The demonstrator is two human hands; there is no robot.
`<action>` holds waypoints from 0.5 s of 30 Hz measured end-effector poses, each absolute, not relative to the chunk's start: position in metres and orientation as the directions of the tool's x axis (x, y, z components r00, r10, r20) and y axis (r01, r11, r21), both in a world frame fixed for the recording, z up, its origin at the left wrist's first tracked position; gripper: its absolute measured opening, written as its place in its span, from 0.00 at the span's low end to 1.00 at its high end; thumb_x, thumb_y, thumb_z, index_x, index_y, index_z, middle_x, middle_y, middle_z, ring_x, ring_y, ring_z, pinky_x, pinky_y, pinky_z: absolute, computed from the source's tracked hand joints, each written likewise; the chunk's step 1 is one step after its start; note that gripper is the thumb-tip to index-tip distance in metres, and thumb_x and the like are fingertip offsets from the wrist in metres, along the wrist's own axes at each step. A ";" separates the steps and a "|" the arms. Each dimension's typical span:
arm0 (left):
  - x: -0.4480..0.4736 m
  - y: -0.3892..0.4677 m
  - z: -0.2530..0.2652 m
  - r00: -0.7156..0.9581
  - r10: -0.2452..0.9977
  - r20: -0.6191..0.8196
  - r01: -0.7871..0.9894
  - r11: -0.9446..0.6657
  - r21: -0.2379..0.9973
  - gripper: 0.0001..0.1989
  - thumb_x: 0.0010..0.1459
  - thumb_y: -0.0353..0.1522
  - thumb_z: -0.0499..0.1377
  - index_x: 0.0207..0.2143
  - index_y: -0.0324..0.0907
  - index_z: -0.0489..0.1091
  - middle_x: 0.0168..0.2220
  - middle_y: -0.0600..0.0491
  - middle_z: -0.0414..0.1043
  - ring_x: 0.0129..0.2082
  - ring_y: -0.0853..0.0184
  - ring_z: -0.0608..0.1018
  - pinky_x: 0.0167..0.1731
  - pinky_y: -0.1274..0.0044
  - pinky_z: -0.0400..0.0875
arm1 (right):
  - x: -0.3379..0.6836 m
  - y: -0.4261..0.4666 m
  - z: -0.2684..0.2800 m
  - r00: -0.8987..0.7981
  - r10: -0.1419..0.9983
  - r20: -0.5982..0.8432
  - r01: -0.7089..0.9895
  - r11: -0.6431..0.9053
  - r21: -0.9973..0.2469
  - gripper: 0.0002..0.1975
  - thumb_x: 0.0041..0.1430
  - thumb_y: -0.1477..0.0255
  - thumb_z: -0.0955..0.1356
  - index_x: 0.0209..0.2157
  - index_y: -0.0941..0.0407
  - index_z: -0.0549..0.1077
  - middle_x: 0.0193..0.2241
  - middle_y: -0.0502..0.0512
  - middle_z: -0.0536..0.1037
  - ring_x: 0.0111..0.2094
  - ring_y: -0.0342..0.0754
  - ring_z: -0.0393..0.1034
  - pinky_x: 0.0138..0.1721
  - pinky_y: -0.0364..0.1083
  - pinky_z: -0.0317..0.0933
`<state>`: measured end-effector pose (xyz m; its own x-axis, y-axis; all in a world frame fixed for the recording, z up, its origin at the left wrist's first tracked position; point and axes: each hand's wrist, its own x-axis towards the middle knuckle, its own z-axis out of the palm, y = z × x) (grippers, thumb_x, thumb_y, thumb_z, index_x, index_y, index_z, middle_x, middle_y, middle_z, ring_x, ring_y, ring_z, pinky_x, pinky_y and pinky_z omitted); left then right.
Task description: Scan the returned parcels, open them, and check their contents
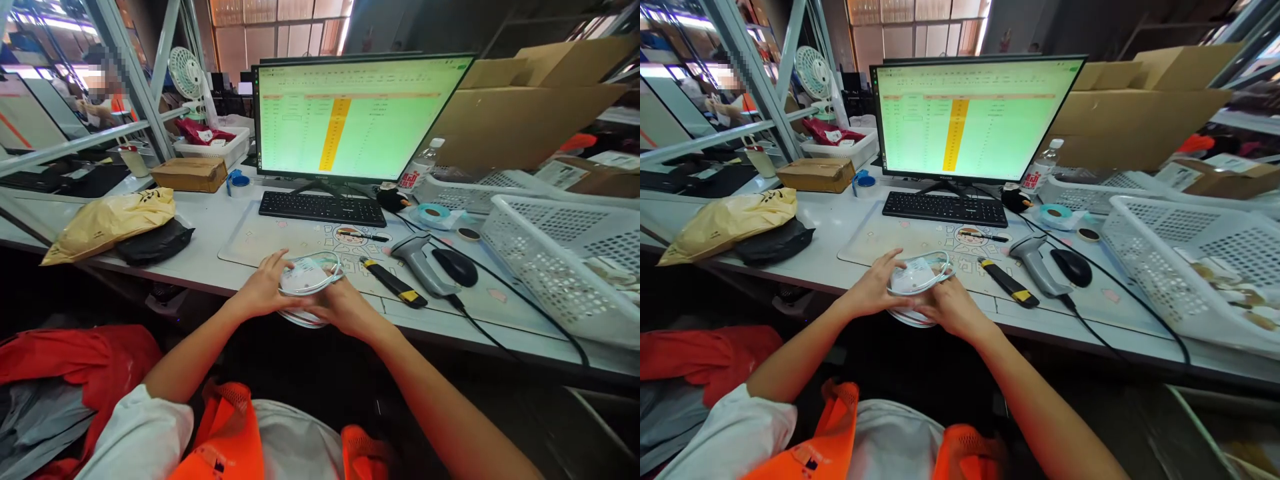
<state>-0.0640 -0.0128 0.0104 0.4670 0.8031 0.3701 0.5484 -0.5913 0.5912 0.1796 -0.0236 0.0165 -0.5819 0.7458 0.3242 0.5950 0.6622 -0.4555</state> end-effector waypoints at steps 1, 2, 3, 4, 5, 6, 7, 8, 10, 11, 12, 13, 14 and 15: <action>-0.059 -0.017 0.013 0.453 0.802 0.390 0.568 -0.597 0.567 0.34 0.52 0.43 0.72 0.57 0.40 0.68 0.67 0.35 0.62 0.67 0.45 0.65 0.66 0.52 0.61 | 0.176 -0.024 0.014 -0.593 0.728 0.343 0.589 0.683 -0.432 0.17 0.59 0.66 0.73 0.50 0.53 0.79 0.54 0.63 0.77 0.57 0.62 0.68 0.59 0.65 0.61; -0.055 -0.020 0.014 0.439 0.801 0.407 0.574 -0.599 0.558 0.32 0.55 0.40 0.70 0.59 0.40 0.67 0.64 0.37 0.67 0.65 0.47 0.70 0.64 0.54 0.64 | 0.174 -0.024 0.011 -0.585 0.722 0.369 0.580 0.691 -0.432 0.12 0.62 0.67 0.71 0.46 0.53 0.80 0.50 0.62 0.79 0.54 0.61 0.70 0.58 0.64 0.62; -0.053 -0.022 0.015 0.419 0.805 0.420 0.571 -0.593 0.568 0.28 0.59 0.38 0.67 0.60 0.41 0.68 0.61 0.40 0.72 0.62 0.50 0.73 0.63 0.57 0.67 | 0.175 -0.023 0.008 -0.549 0.730 0.408 0.567 0.683 -0.459 0.09 0.63 0.69 0.69 0.42 0.53 0.81 0.46 0.61 0.81 0.50 0.60 0.72 0.56 0.62 0.64; -0.052 -0.022 0.015 0.379 0.820 0.428 0.564 -0.572 0.596 0.24 0.62 0.37 0.64 0.59 0.42 0.69 0.58 0.43 0.75 0.59 0.52 0.76 0.60 0.59 0.70 | 0.177 -0.023 0.004 -0.477 0.754 0.452 0.547 0.657 -0.518 0.09 0.64 0.69 0.67 0.41 0.53 0.81 0.43 0.59 0.81 0.47 0.58 0.74 0.53 0.60 0.66; -0.054 -0.022 0.016 0.320 0.843 0.432 0.552 -0.536 0.638 0.20 0.65 0.37 0.61 0.58 0.44 0.70 0.56 0.45 0.77 0.55 0.54 0.79 0.57 0.62 0.73 | 0.181 -0.022 0.000 -0.352 0.790 0.502 0.513 0.611 -0.603 0.10 0.64 0.69 0.67 0.41 0.53 0.80 0.41 0.58 0.81 0.44 0.56 0.74 0.51 0.58 0.67; -0.056 -0.021 0.015 0.254 0.866 0.431 0.534 -0.497 0.684 0.18 0.67 0.38 0.59 0.57 0.45 0.72 0.53 0.47 0.79 0.52 0.56 0.81 0.53 0.65 0.75 | 0.186 -0.022 -0.003 -0.186 0.823 0.536 0.447 0.557 -0.700 0.10 0.64 0.67 0.68 0.42 0.54 0.79 0.39 0.57 0.81 0.42 0.54 0.74 0.50 0.57 0.68; -0.060 -0.019 0.015 0.194 0.882 0.429 0.511 -0.464 0.724 0.17 0.68 0.39 0.57 0.56 0.45 0.73 0.51 0.48 0.80 0.49 0.58 0.82 0.51 0.67 0.76 | 0.191 -0.022 -0.005 -0.021 0.844 0.536 0.344 0.510 -0.788 0.11 0.64 0.65 0.68 0.44 0.53 0.78 0.37 0.55 0.80 0.40 0.53 0.74 0.50 0.56 0.68; -0.064 -0.016 0.014 0.150 0.892 0.427 0.490 -0.442 0.751 0.17 0.68 0.40 0.57 0.55 0.45 0.74 0.50 0.49 0.81 0.48 0.58 0.83 0.49 0.69 0.76 | 0.196 -0.023 -0.006 0.117 0.854 0.507 0.212 0.477 -0.853 0.12 0.64 0.63 0.69 0.46 0.52 0.77 0.35 0.53 0.80 0.40 0.52 0.74 0.50 0.57 0.68; -0.070 -0.013 0.010 0.125 0.886 0.447 0.468 -0.450 0.760 0.19 0.67 0.43 0.58 0.55 0.44 0.74 0.50 0.49 0.81 0.48 0.58 0.83 0.50 0.69 0.76 | 0.203 -0.026 -0.006 0.252 0.876 0.411 -0.059 0.437 -0.897 0.15 0.63 0.59 0.70 0.48 0.49 0.76 0.32 0.50 0.78 0.41 0.52 0.75 0.52 0.60 0.68; -0.072 -0.012 0.008 0.143 0.869 0.473 0.466 -0.481 0.742 0.20 0.66 0.44 0.59 0.55 0.44 0.74 0.51 0.48 0.80 0.49 0.58 0.82 0.51 0.69 0.76 | 0.205 -0.029 -0.006 0.250 0.895 0.369 -0.165 0.415 -0.895 0.16 0.62 0.57 0.70 0.48 0.47 0.76 0.33 0.50 0.79 0.43 0.53 0.75 0.52 0.61 0.68; -0.073 -0.012 0.005 0.165 0.847 0.505 0.468 -0.518 0.716 0.21 0.66 0.44 0.60 0.56 0.44 0.73 0.53 0.47 0.79 0.52 0.58 0.81 0.53 0.68 0.75 | 0.206 -0.032 -0.006 0.215 0.918 0.335 -0.244 0.382 -0.891 0.16 0.61 0.56 0.71 0.48 0.45 0.76 0.35 0.50 0.79 0.46 0.54 0.74 0.53 0.62 0.68; -0.073 -0.013 0.002 0.183 0.822 0.539 0.474 -0.554 0.684 0.22 0.65 0.44 0.61 0.56 0.43 0.73 0.54 0.47 0.78 0.53 0.57 0.80 0.55 0.68 0.74 | 0.207 -0.036 -0.007 0.175 0.935 0.310 -0.296 0.350 -0.889 0.17 0.60 0.54 0.71 0.48 0.43 0.76 0.38 0.51 0.80 0.49 0.54 0.74 0.53 0.63 0.68; -0.073 -0.014 -0.002 0.196 0.797 0.571 0.481 -0.585 0.653 0.22 0.65 0.44 0.61 0.57 0.42 0.73 0.55 0.46 0.78 0.55 0.57 0.80 0.56 0.67 0.74 | 0.208 -0.040 -0.008 0.138 0.946 0.292 -0.326 0.322 -0.889 0.17 0.59 0.53 0.71 0.48 0.42 0.76 0.42 0.52 0.80 0.51 0.55 0.73 0.53 0.64 0.67; -0.073 -0.015 -0.005 0.206 0.774 0.599 0.490 -0.611 0.621 0.23 0.65 0.44 0.61 0.57 0.42 0.72 0.56 0.45 0.77 0.56 0.57 0.79 0.57 0.66 0.73 | 0.208 -0.044 -0.011 0.108 0.954 0.279 -0.337 0.299 -0.893 0.18 0.58 0.51 0.71 0.48 0.41 0.76 0.46 0.53 0.80 0.54 0.56 0.71 0.55 0.65 0.67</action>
